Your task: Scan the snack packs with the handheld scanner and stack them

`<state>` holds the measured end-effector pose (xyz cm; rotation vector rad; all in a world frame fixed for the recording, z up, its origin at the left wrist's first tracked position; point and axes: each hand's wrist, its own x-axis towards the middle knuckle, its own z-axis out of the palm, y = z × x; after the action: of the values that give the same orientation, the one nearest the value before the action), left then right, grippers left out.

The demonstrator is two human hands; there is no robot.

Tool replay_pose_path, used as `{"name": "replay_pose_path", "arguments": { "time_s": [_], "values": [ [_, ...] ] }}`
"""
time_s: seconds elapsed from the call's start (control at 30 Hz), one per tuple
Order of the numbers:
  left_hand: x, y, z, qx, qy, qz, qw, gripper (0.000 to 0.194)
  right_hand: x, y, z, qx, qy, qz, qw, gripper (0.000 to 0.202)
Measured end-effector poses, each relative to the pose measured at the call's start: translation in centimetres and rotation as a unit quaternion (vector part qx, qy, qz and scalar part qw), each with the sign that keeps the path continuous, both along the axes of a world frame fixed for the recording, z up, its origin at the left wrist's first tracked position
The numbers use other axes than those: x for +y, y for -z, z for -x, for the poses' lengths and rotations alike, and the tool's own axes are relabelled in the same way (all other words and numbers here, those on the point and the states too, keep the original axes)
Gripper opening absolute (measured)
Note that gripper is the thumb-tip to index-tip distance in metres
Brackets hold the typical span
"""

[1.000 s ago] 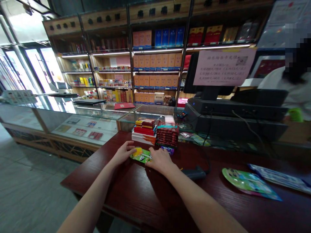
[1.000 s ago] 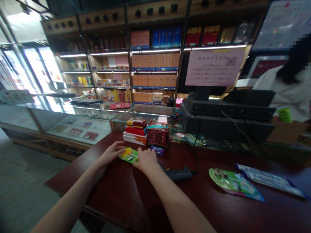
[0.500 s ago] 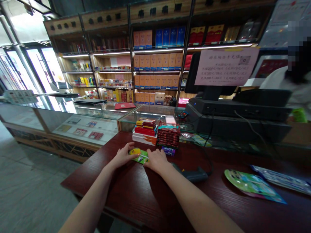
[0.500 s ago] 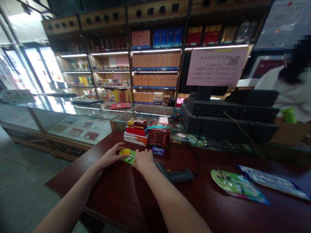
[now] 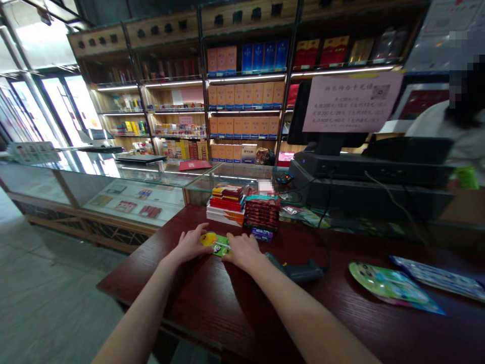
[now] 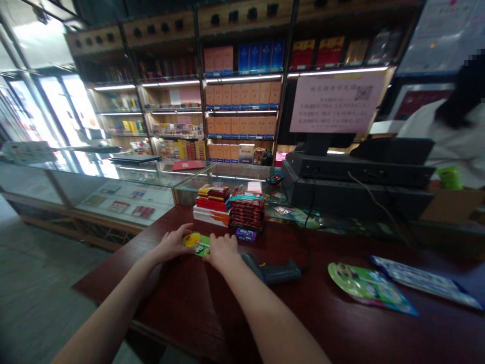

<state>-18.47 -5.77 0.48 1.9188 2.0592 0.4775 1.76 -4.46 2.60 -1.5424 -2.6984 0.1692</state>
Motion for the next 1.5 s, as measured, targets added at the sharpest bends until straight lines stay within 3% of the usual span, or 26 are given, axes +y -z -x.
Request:
{"name": "replay_pose_path", "arguments": {
  "time_s": [0.23,0.7,0.83,1.0,1.27,1.5],
  "values": [
    [0.1,0.8,0.5,-0.002,0.001,-0.018,1.0,0.082,0.1,0.4,0.1,0.011,0.008,-0.009,1.0,0.058],
    [0.4,1.6,0.9,0.017,0.005,-0.025,1.0,0.08,0.1,0.6,0.0,0.028,0.007,-0.015,0.999,0.074],
    [0.1,1.4,0.7,0.025,-0.004,-0.032,0.999,0.081,-0.3,-0.3,-0.5,0.042,0.0,-0.033,0.999,0.069],
    [0.0,0.6,0.2,0.034,-0.011,-0.073,0.997,0.073,-0.6,-1.9,-1.9,0.056,-0.018,-0.065,0.996,0.047],
    [0.7,-1.7,-3.0,0.05,0.029,-0.113,0.992,0.052,-0.6,-2.5,-6.4,0.065,-0.004,-0.097,0.993,0.041],
    [1.9,-2.5,-7.3,0.021,0.097,-0.128,0.987,0.047,-0.5,-2.5,-10.9,0.073,0.034,-0.105,0.991,0.043]
  ]
}}
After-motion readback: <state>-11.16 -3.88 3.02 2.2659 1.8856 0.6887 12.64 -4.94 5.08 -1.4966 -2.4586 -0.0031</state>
